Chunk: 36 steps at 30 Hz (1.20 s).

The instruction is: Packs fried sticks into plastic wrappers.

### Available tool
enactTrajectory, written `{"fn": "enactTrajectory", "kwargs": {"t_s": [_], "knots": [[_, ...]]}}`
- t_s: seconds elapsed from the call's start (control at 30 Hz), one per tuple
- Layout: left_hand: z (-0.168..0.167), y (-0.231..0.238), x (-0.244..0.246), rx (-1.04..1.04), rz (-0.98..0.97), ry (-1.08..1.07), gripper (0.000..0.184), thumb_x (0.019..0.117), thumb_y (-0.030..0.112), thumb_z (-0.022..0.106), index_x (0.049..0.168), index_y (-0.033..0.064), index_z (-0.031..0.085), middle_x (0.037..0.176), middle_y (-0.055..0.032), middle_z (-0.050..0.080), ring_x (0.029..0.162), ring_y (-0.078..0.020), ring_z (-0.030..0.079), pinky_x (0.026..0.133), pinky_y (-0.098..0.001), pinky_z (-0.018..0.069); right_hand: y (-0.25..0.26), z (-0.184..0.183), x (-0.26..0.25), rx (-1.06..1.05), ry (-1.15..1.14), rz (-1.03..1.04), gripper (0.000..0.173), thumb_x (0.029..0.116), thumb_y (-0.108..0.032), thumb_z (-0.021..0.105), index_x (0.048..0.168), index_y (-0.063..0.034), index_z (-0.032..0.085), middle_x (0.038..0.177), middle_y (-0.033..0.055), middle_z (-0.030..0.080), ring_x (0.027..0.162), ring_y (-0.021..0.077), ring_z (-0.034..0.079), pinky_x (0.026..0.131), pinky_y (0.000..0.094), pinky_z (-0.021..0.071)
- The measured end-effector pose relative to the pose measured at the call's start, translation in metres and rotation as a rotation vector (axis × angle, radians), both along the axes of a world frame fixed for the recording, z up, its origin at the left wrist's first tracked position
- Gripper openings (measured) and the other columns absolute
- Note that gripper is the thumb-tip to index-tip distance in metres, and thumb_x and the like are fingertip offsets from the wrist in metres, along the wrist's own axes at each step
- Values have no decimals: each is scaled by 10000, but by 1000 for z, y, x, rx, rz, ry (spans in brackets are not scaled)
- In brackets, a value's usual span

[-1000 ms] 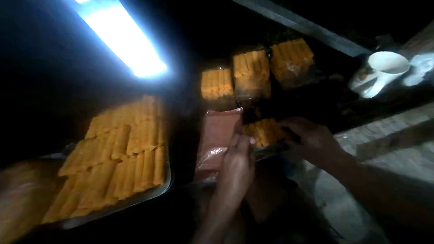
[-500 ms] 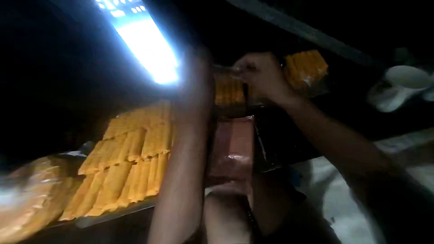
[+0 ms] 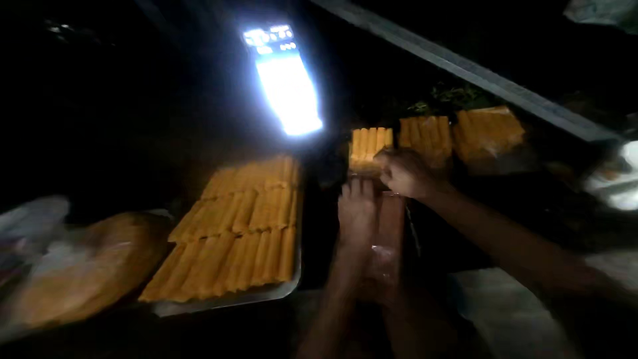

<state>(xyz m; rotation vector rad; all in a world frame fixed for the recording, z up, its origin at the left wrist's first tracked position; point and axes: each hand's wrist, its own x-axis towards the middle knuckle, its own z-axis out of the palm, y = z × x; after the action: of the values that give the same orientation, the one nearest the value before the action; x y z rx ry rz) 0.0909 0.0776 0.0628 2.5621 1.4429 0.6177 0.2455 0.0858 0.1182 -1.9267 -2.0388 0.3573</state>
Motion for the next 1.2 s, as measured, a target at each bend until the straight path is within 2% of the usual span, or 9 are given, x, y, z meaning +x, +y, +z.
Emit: {"fn": "enactTrajectory", "kwargs": {"t_s": [0.1, 0.2, 0.3, 0.43, 0.87, 0.97, 1.07, 1.17, 1.2], "knots": [[-15, -41, -31, -78, -91, 4, 330, 959, 82, 624, 1278, 26, 687, 1348, -217, 633, 1262, -423, 586, 1052, -558, 477, 5, 12, -6, 138, 31, 1, 335, 1023, -156, 569, 1328, -47, 655, 1351, 186, 638, 1293, 390, 565, 1084, 587, 421], [-48, -59, -61, -21, -175, -81, 231, 982, 180, 639, 1138, 58, 758, 1216, -145, 713, 1175, -347, 659, 1018, -514, 525, 24, 21, -17, 216, 320, 33, 403, 992, -106, 597, 1386, -20, 593, 1313, 190, 659, 1208, 330, 642, 1035, 506, 503], [-69, -62, -80, -33, -194, -191, 223, 967, 184, 662, 1113, 54, 769, 1239, -147, 707, 1196, -339, 652, 1028, -505, 524, 55, 38, -36, 134, 683, 23, 570, 941, -37, 663, 1474, -3, 466, 1360, 226, 604, 1175, 320, 641, 972, 460, 535], [-81, -60, -86, -27, -185, -289, 220, 959, 191, 664, 1091, 59, 781, 1225, -145, 716, 1187, -342, 659, 1030, -499, 524, 86, 65, -61, -23, 1016, -58, 637, 943, -66, 671, 1515, -27, 394, 1418, 221, 546, 1255, 308, 561, 1012, 473, 489], [-80, -61, -86, -71, -156, -322, 185, 929, 133, 685, 1068, 64, 785, 1201, -126, 725, 1167, -326, 665, 1020, -502, 527, 123, 88, -87, -3, 1027, -126, 499, 913, 3, 646, 1392, -50, 520, 1184, 152, 603, 947, 215, 578, 776, 382, 496], [-79, -61, -85, -60, -150, -324, 182, 925, 132, 690, 1056, 48, 785, 1188, -140, 729, 1154, -339, 672, 1005, -507, 535, 126, 88, -88, 10, 1060, -166, 409, 1007, -213, 638, 1370, -46, 550, 1236, 170, 592, 1032, 250, 576, 841, 431, 503], [-79, -61, -86, -64, -155, -325, 190, 941, 146, 675, 1075, 65, 783, 1187, -128, 729, 1164, -329, 665, 1019, -503, 527, 124, 93, -88, -31, 1117, -235, 647, 1019, -558, 530, 1420, -51, 524, 1420, 206, 523, 1273, 327, 528, 1006, 537, 466], [-79, -61, -86, -57, -155, -327, 190, 935, 149, 680, 1069, 72, 789, 1188, -129, 732, 1156, -333, 672, 1006, -512, 530, 123, 93, -86, -33, 1102, -236, 770, 982, -702, 442, 1398, -59, 522, 1307, 183, 544, 1184, 302, 532, 963, 525, 457], [-78, -62, -86, -73, -152, -319, 192, 941, 152, 682, 1082, 74, 784, 1199, -125, 727, 1170, -329, 664, 1018, -510, 526, 123, 93, -83, -55, 1114, -221, 799, 976, -713, 442, 1448, -71, 496, 1387, 192, 528, 1261, 319, 521, 1010, 553, 448]]}}
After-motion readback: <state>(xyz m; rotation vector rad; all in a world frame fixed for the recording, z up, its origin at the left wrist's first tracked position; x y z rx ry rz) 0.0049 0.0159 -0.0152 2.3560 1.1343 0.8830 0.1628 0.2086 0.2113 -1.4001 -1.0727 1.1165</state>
